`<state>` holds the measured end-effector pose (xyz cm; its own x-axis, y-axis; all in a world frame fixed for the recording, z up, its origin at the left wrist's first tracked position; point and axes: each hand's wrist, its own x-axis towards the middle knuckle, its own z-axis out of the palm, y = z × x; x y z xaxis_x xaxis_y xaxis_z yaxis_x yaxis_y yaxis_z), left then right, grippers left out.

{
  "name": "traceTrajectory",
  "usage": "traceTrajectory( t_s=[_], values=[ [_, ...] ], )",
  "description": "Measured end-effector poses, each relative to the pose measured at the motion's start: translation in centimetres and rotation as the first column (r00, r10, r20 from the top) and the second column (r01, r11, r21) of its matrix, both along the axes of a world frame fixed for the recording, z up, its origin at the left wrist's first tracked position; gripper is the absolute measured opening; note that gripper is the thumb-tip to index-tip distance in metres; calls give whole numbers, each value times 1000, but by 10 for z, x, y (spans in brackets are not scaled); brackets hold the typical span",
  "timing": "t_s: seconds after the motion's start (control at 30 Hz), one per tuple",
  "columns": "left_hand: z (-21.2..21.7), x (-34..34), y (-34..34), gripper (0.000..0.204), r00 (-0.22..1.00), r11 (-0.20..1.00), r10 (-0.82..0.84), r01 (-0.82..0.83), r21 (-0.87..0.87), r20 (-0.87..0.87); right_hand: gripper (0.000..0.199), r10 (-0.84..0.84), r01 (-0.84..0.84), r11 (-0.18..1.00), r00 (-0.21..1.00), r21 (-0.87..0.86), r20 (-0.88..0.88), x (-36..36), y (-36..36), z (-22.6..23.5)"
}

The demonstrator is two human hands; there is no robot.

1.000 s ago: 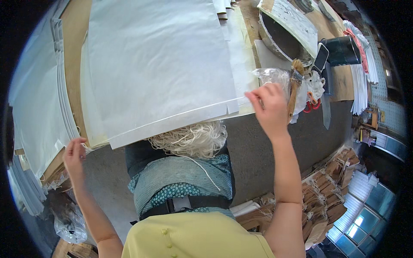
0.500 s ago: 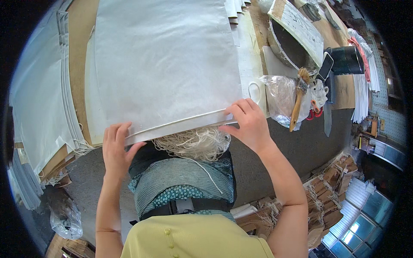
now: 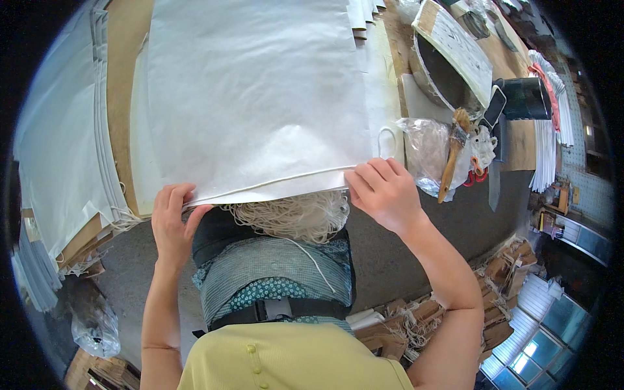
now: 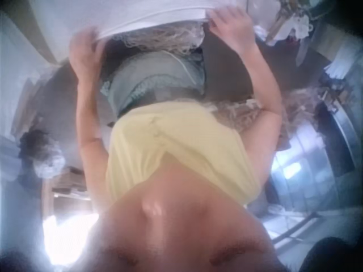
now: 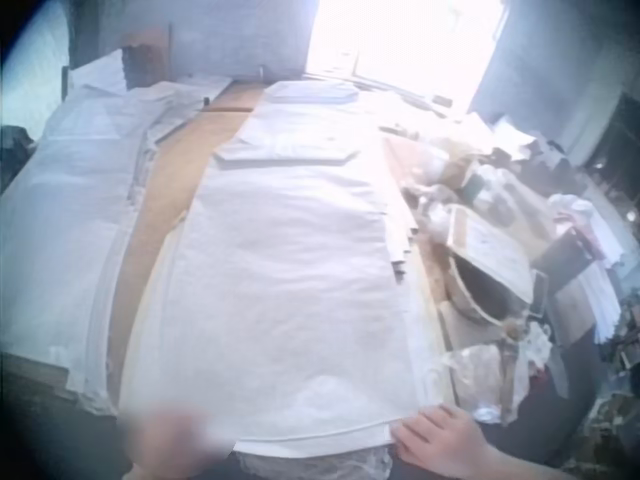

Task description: The person repeatedly applies glue to the edge of a white paper sheet using a brush, then places a string along the glued edge and folds the paper over to secure it. The person stacks the finished sheets and repeats the process with new sheets from a pile.

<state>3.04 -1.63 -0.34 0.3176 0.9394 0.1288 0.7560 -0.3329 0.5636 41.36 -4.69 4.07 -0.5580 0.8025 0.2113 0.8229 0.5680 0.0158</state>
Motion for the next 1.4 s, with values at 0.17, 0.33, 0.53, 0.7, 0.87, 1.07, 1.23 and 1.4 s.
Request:
traceTrajectory(
  t_s=[0.17,0.33,0.53,0.7,0.87,1.07,1.23,1.4],
  values=[
    [2,0,-2,42,1000,1000,-12,11,-17,-16,19,-86,69,988,989,-140,-122,16,-3,-6],
    [0,-1,-5,43,1000,1000,-12,12,7,-2,10,-272,200,947,916,-253,-294,0,8,-9],
    [-2,2,-2,19,998,1000,6,-7,11,67,8,-567,411,800,758,-437,-323,-4,14,-29],
    [-17,3,5,9,997,997,49,-46,54,-61,12,-499,416,858,815,-302,-295,-4,13,-57],
    [-14,20,1,7,983,987,94,-71,146,-157,14,-457,408,888,835,-214,-306,-7,12,-66],
    [-12,75,-17,64,961,971,-237,235,-33,-145,13,-529,453,845,784,-283,-325,-5,8,-71],
    [-21,45,-28,75,920,976,-209,220,-6,-332,18,-493,498,865,867,67,-76,-39,5,-64],
    [-13,38,-26,76,915,980,-183,201,13,-359,59,-259,188,946,928,-263,-268,-102,-22,-58]
  ],
)
